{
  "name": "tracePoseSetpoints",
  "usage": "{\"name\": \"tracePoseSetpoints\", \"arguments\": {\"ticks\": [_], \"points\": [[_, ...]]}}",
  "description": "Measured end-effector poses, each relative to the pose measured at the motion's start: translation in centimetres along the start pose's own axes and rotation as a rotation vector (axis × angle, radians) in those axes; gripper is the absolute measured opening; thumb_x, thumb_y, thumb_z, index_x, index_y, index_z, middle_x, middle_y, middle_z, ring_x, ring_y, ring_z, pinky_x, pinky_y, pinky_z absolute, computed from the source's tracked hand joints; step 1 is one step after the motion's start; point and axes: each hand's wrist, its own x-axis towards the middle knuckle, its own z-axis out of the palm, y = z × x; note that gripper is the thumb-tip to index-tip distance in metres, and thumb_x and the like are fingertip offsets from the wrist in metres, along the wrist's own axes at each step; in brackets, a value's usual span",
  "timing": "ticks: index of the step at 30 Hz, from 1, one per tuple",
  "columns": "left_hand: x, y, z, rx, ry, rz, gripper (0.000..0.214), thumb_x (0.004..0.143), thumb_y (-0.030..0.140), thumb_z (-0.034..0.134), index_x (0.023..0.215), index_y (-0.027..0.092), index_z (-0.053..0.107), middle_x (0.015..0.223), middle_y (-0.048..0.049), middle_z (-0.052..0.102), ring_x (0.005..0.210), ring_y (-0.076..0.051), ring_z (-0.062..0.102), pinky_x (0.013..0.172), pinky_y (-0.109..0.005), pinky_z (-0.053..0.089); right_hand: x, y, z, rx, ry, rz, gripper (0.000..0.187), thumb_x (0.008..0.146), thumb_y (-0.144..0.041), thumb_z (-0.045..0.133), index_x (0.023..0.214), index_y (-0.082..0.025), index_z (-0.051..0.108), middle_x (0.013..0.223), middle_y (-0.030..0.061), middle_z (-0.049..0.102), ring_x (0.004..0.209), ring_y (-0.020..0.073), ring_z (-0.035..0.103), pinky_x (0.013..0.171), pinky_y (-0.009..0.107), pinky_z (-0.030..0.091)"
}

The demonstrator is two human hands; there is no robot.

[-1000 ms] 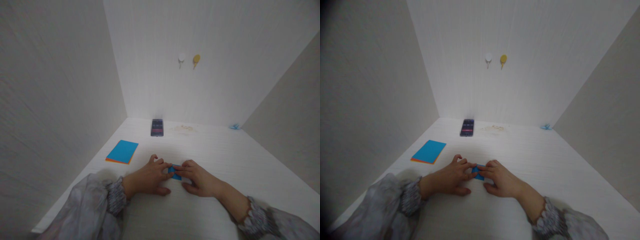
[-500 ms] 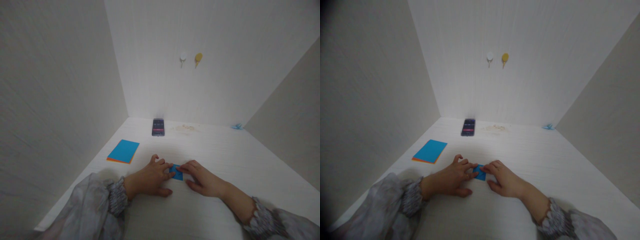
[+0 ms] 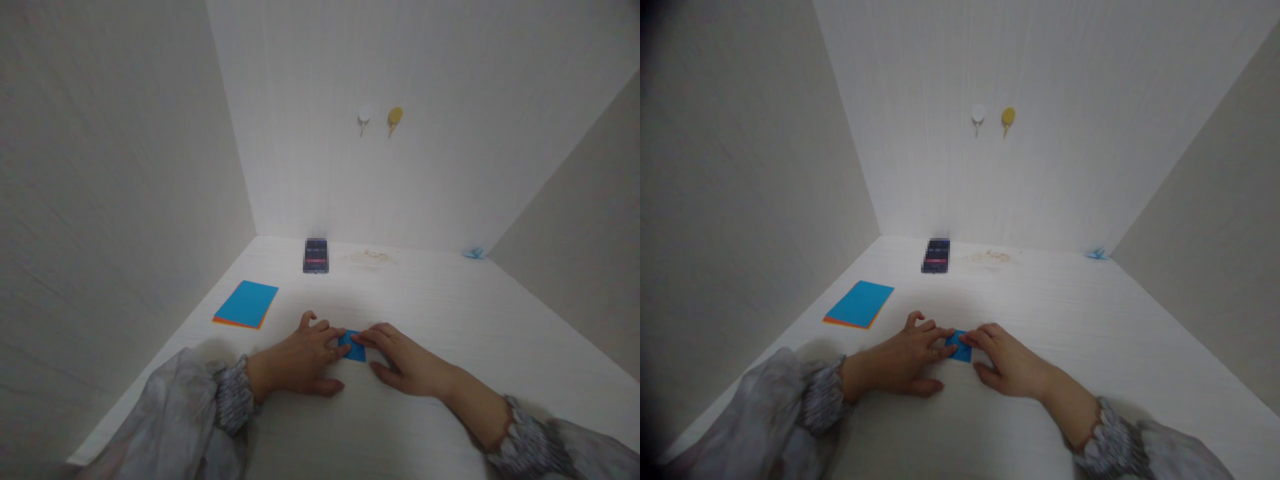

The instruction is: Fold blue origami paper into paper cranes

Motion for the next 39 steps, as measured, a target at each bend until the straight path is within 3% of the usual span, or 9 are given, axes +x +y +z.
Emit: {"name": "tracePoseSetpoints", "arguments": {"ticks": [6,11,22,30,39], "points": [[0.0,0.1,0.0,-0.032,0.005,-0.007,0.064,0.074,0.054,0.047,0.127,0.022,0.033,0.125,-0.0118,0.043,0.102,-0.028,0.042,0.090,-0.055,0.016,0.3,-0.3,-0.3,0.026,-0.040,0.009,0.047,0.076,-0.013,0.048,0.123,-0.017,0.039,0.103,0.0099,0.052,0.091,0.0189,0.050,0.081,0.034,0.043],[0.2,0.1,0.2,-0.015,0.008,-0.012,0.063,0.075,0.056,0.045,0.125,0.020,0.036,0.123,-0.0116,0.044,0.102,-0.028,0.042,0.091,-0.055,0.015,0.6,-0.5,-0.5,-0.040,-0.084,-0.118,0.038,0.082,-0.013,0.043,0.119,-0.020,0.046,0.113,0.0083,0.054,0.099,0.0204,0.047,0.084,0.036,0.041],[0.3,0.1,0.2,-0.008,0.017,0.001,0.062,0.075,0.056,0.045,0.125,0.020,0.036,0.121,-0.0126,0.045,0.101,-0.028,0.042,0.091,-0.054,0.016,1.2,0.7,0.7,-0.325,0.049,-0.169,0.026,0.089,-0.019,0.035,0.105,-0.017,0.055,0.099,0.0101,0.060,0.087,0.0199,0.053,0.075,0.036,0.047],[0.4,0.3,-0.2,-0.009,0.020,-0.015,0.062,0.074,0.057,0.046,0.124,0.021,0.037,0.121,-0.0123,0.045,0.101,-0.028,0.043,0.091,-0.053,0.016,1.1,0.3,1.0,-0.530,-0.017,-0.229,0.028,0.089,-0.016,0.032,0.091,-0.012,0.059,0.091,0.0129,0.060,0.082,0.0215,0.053,0.070,0.036,0.046],[0.3,0.1,-0.1,-0.016,0.012,-0.014,0.062,0.075,0.057,0.044,0.123,0.020,0.038,0.121,-0.0136,0.045,0.102,-0.028,0.042,0.091,-0.053,0.016,1.4,-0.5,0.7,-0.613,-0.116,-0.221,0.029,0.088,-0.015,0.032,0.088,-0.011,0.061,0.086,0.0123,0.059,0.076,0.0214,0.052,0.066,0.035,0.045]]}}
